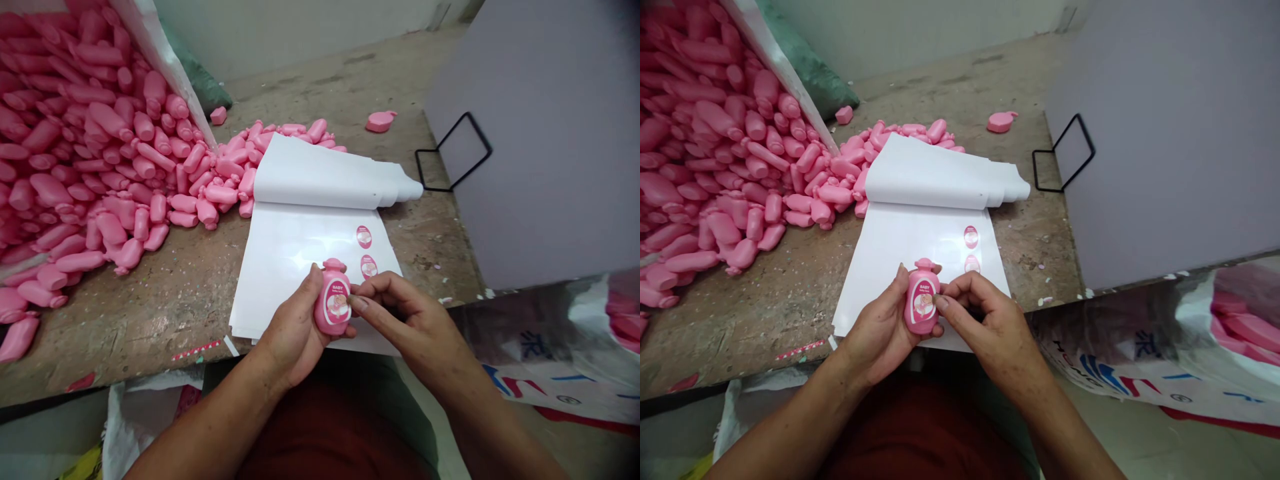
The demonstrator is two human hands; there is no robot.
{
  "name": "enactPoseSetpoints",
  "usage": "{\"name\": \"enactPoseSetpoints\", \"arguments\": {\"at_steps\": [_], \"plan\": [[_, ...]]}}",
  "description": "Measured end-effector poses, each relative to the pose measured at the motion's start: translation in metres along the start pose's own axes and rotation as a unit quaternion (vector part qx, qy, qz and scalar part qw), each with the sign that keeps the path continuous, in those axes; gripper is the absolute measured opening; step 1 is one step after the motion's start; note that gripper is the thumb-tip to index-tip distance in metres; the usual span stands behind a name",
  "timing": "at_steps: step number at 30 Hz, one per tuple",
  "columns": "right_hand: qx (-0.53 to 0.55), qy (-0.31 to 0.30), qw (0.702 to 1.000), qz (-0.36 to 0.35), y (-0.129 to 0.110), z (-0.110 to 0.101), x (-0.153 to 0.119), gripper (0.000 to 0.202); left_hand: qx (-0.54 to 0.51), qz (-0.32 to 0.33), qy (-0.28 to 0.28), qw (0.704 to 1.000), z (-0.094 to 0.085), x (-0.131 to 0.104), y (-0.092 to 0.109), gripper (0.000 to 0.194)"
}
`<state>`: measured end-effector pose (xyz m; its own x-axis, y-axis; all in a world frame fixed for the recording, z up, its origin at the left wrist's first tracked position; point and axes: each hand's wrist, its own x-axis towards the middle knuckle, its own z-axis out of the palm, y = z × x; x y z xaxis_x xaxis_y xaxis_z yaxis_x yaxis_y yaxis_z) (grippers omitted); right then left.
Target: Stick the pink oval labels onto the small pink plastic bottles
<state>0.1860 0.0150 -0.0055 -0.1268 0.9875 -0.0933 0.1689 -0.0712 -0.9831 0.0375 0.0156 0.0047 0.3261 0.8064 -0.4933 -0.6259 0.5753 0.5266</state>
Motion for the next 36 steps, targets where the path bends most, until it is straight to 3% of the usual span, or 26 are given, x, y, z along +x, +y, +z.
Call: {"name": "enactPoseSetpoints", "arguments": {"at_steps": [6,17,20,23,25,30,34,36], "plan": [[-0.004,0.005,1.000,-0.004,0.000,0.000,-0.001,0.018,0.013,0.010,-0.020,1.000,-0.005,-0.004,0.002,0.024],[-0.036,0.009,0.999,-0.027,0.000,-0.001,-0.001,0.015,0.089,0.010,-0.039,0.995,-0.006,-0.006,0.004,0.031],[-0.131,0.024,0.989,-0.069,0.002,-0.003,-0.003,0.014,0.098,0.017,-0.034,0.994,-0.006,-0.006,0.002,0.036],[-0.268,0.099,0.950,-0.128,0.005,-0.008,-0.006,0.016,0.106,0.023,-0.025,0.994,-0.007,-0.006,0.002,0.041],[-0.294,0.139,0.937,-0.127,0.007,-0.011,-0.007,0.017,0.112,0.022,-0.023,0.993,-0.007,-0.007,0.001,0.046],[-0.127,0.113,0.985,-0.032,0.013,-0.015,-0.008,0.019,0.106,0.011,-0.014,0.994,-0.006,-0.009,0.003,0.064],[-0.011,0.092,0.996,0.002,0.015,-0.011,-0.006,0.024,0.085,-0.016,-0.022,0.996,-0.007,-0.011,0.004,0.077],[0.036,0.081,0.996,0.014,0.015,-0.008,-0.004,0.028,0.053,-0.030,-0.036,0.997,-0.008,-0.010,0.003,0.070]]}}
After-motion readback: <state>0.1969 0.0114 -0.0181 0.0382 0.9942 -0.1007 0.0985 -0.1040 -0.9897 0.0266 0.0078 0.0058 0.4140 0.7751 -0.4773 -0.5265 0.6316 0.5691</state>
